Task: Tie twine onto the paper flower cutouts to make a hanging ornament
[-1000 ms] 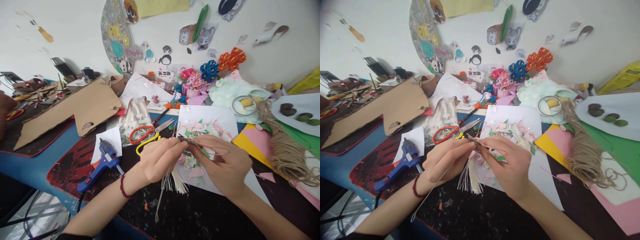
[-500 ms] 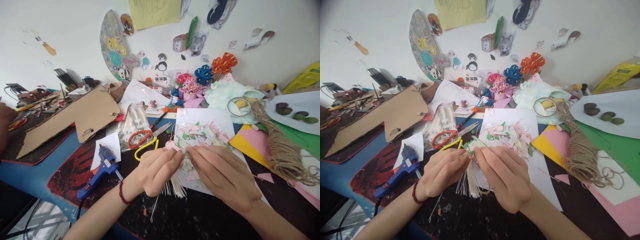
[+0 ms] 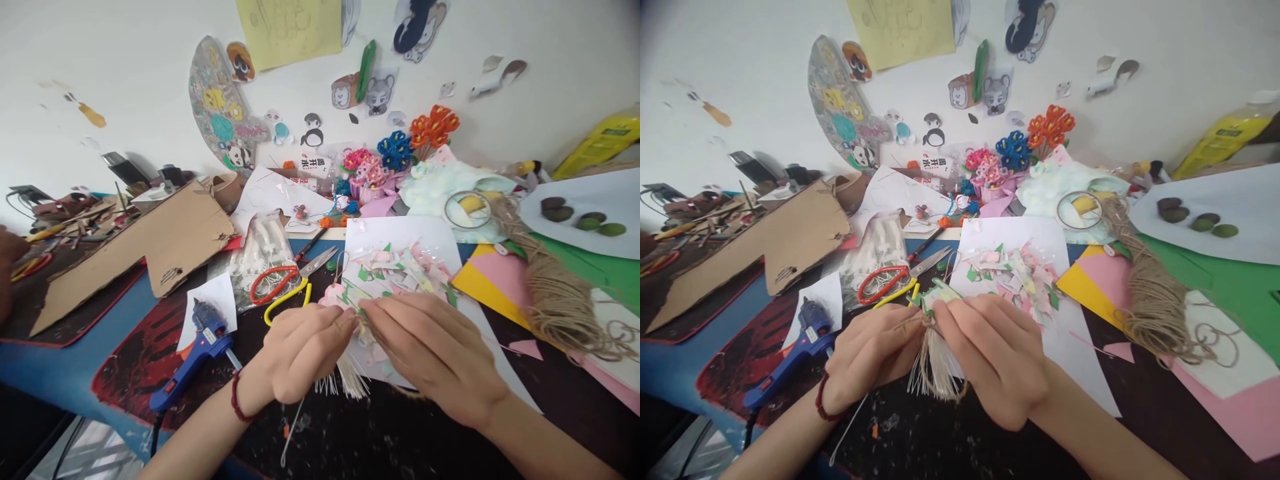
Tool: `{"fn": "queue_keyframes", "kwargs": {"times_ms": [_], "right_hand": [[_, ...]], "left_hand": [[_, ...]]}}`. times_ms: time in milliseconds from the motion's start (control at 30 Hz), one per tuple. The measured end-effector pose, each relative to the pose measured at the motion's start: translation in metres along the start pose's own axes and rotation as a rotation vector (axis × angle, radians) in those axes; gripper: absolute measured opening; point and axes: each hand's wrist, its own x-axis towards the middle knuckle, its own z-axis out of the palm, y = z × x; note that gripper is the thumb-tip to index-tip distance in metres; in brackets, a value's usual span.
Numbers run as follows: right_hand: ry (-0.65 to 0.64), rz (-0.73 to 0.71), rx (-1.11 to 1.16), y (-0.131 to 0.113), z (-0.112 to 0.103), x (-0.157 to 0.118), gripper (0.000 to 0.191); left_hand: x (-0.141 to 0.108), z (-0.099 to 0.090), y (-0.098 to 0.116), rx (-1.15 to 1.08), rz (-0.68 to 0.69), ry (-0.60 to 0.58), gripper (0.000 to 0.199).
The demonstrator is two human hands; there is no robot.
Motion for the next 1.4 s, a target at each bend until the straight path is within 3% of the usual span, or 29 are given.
{"fn": "queue_keyframes", "kwargs": {"times_ms": [167, 467, 733, 1033, 1167, 1400], "right_hand": [[0.06, 0.095, 0.094, 0.003, 0.01, 0.004, 0.022], [0.07, 0.057, 0.002, 0.004, 0.023, 0.003, 0.028], [0.022, -0.011, 0.005, 0.004, 0.022, 0.004, 0.026], [0.045, 0.168, 0.123, 0.002, 0.023, 0.004, 0.023], [0.024, 0.111, 0.103, 0.002, 0.022, 0.003, 0.023], [0.037, 0.009, 0.072, 0.003, 0.024, 0.0, 0.019]], "left_hand": [[-0.003, 0.013, -0.004, -0.084, -0.108, 0.145, 0.018], [0.001, 0.01, -0.001, -0.071, -0.216, 0.042, 0.012], [0.001, 0.009, -0.003, -0.101, -0.182, 0.024, 0.01], [-0.001, 0.011, -0.001, -0.07, -0.17, 0.021, 0.01], [-0.003, 0.016, -0.003, -0.035, -0.124, 0.083, 0.008], [-0.002, 0.013, -0.003, -0.003, -0.078, 0.057, 0.009]]}}
